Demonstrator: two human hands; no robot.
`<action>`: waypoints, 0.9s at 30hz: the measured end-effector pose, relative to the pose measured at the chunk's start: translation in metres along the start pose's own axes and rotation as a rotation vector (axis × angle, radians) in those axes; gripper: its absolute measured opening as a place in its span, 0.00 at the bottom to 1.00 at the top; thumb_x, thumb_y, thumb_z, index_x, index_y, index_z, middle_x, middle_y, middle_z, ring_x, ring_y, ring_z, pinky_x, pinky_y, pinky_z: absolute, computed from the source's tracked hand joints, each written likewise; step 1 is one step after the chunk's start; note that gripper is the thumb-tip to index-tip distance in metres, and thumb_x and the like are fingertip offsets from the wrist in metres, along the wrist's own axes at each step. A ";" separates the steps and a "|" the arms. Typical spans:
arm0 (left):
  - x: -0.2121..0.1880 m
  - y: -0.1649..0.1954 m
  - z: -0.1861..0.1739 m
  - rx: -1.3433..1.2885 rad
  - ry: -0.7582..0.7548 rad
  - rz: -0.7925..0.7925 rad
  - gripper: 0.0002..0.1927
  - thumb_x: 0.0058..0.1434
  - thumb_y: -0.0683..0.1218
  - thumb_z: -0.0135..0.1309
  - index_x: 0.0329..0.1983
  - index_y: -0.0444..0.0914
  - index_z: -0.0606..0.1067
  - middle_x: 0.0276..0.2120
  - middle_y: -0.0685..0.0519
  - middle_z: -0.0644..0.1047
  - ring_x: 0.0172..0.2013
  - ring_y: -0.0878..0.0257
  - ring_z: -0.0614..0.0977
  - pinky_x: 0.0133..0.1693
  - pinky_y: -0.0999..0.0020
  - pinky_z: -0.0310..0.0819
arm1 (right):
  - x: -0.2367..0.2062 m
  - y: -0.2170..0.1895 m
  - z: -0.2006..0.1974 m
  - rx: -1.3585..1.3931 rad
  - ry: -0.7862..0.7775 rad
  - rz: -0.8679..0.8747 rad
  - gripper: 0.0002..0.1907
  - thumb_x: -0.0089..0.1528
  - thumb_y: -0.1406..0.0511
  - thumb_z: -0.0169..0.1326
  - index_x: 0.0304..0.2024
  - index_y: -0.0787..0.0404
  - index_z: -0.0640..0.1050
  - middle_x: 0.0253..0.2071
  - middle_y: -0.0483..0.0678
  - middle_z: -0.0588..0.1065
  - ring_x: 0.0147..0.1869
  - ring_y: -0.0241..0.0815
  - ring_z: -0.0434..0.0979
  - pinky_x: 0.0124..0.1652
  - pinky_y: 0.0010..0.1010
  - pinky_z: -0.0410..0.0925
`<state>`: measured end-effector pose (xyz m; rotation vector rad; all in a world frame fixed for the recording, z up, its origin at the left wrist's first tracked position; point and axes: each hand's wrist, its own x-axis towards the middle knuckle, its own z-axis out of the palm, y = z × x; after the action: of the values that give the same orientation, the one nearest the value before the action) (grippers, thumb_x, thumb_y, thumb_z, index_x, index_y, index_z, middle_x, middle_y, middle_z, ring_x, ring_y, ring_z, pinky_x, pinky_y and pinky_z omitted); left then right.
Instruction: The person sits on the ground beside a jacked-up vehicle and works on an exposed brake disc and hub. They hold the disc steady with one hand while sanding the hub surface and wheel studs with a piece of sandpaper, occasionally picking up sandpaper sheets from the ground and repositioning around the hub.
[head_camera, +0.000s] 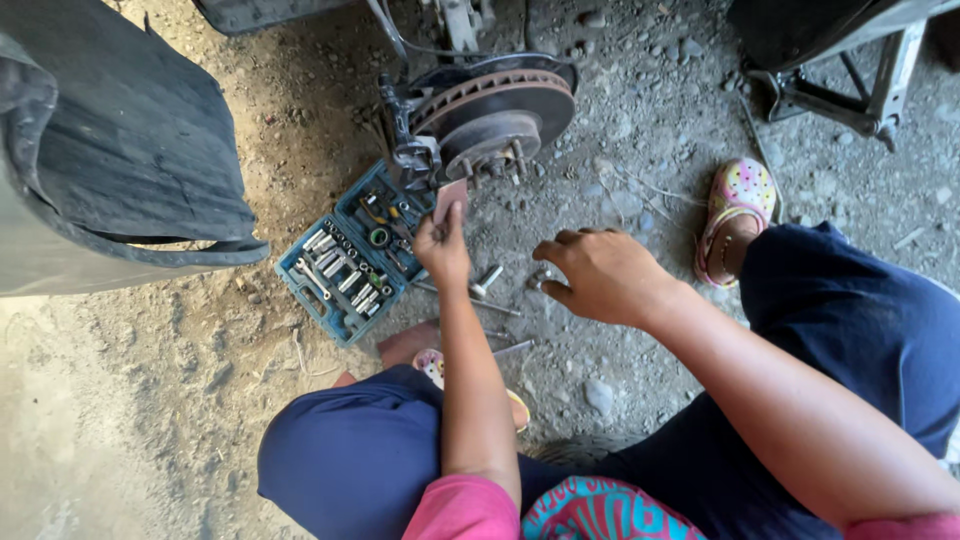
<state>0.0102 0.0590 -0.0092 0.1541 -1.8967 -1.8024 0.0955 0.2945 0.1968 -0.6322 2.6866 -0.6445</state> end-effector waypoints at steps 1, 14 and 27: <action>0.005 0.007 -0.002 0.067 -0.019 0.050 0.11 0.64 0.43 0.65 0.40 0.27 0.80 0.35 0.56 0.81 0.35 0.71 0.78 0.40 0.73 0.74 | 0.000 0.000 0.000 0.003 -0.001 0.005 0.22 0.59 0.55 0.58 0.53 0.55 0.77 0.45 0.54 0.79 0.49 0.57 0.80 0.47 0.48 0.71; 0.022 0.005 0.028 -0.316 0.246 -0.382 0.11 0.65 0.44 0.65 0.45 0.32 0.84 0.29 0.55 0.80 0.24 0.71 0.75 0.24 0.76 0.65 | 0.008 -0.006 0.009 -0.011 -0.052 0.045 0.22 0.60 0.54 0.57 0.55 0.53 0.76 0.47 0.53 0.78 0.49 0.58 0.79 0.47 0.48 0.71; -0.018 -0.031 -0.012 0.107 -0.081 -0.208 0.13 0.63 0.46 0.66 0.42 0.29 0.81 0.34 0.51 0.82 0.33 0.70 0.80 0.36 0.73 0.76 | 0.004 -0.003 0.008 -0.015 -0.032 0.028 0.23 0.60 0.53 0.57 0.54 0.54 0.77 0.46 0.54 0.78 0.49 0.58 0.79 0.48 0.48 0.71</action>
<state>0.0229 0.0529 -0.0441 0.3320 -2.1021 -1.8649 0.0966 0.2874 0.1909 -0.6031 2.6676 -0.6026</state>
